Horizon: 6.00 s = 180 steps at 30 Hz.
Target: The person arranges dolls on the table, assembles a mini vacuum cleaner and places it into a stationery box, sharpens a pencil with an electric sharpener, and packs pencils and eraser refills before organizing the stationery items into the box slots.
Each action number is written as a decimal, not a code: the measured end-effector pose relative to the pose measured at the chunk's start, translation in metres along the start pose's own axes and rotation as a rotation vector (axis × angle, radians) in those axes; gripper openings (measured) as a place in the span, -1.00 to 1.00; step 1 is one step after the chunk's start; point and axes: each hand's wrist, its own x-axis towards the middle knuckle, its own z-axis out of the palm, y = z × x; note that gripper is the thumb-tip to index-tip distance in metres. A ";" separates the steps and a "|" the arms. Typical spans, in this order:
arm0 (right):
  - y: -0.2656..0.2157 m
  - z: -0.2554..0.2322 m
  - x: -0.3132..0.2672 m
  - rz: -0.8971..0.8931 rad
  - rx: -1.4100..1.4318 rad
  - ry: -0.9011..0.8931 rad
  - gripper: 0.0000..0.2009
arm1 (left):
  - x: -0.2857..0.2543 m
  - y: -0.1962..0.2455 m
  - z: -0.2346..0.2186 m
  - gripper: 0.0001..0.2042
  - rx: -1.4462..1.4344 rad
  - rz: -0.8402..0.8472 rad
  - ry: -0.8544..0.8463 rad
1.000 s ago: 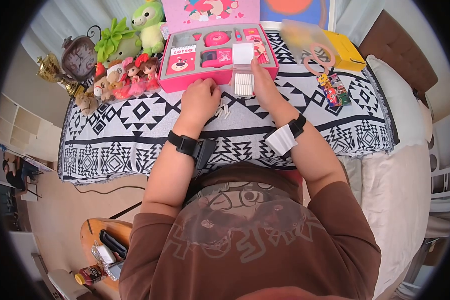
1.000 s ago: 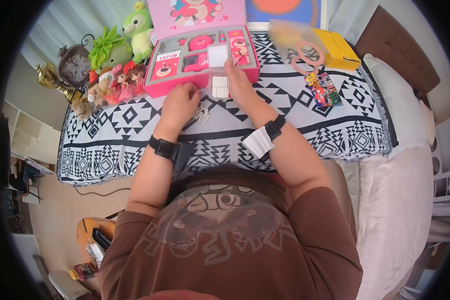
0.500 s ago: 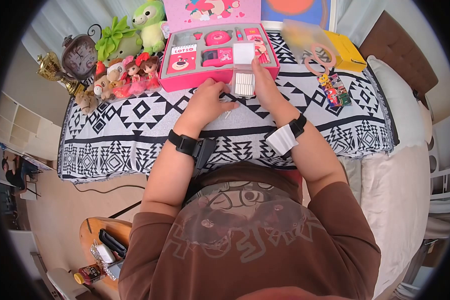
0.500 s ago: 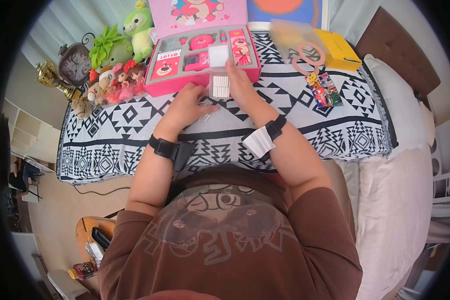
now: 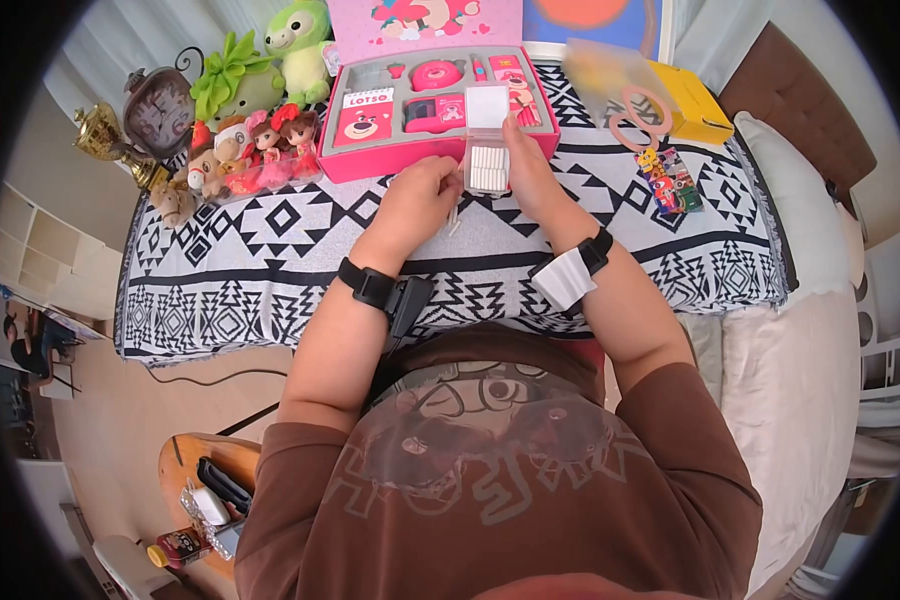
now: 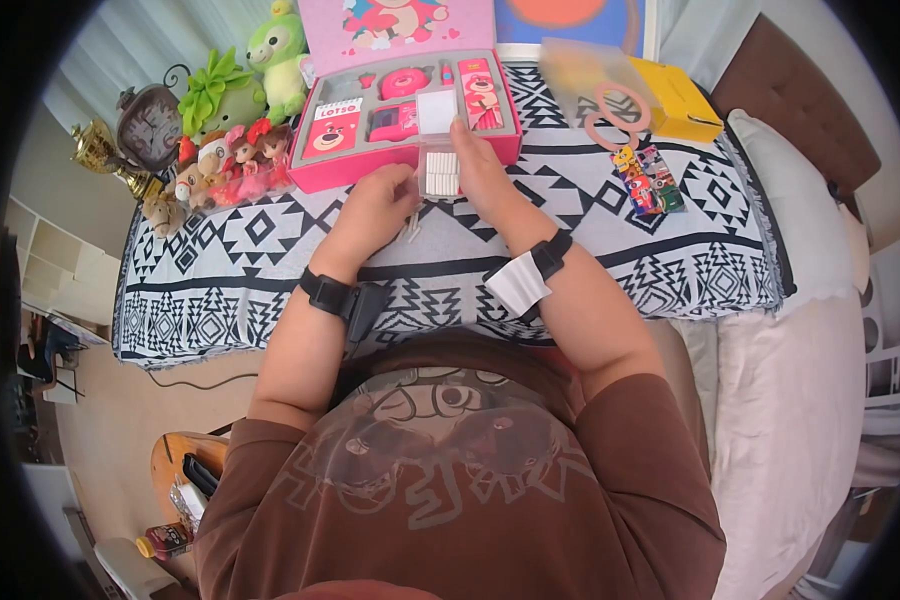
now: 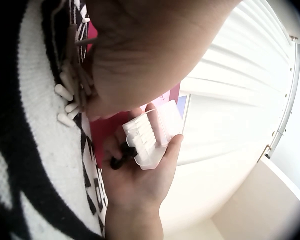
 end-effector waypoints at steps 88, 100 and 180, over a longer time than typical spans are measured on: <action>0.000 0.009 -0.005 0.090 -0.148 -0.195 -0.41 | -0.002 0.019 0.004 -0.90 -0.296 0.122 0.194; -0.001 0.007 -0.006 0.096 -0.125 -0.160 -0.41 | 0.000 0.021 0.003 -0.85 -0.112 0.218 0.238; -0.012 0.001 -0.001 -0.052 0.084 0.111 -0.41 | -0.006 -0.001 -0.011 -0.74 0.112 -0.041 -0.110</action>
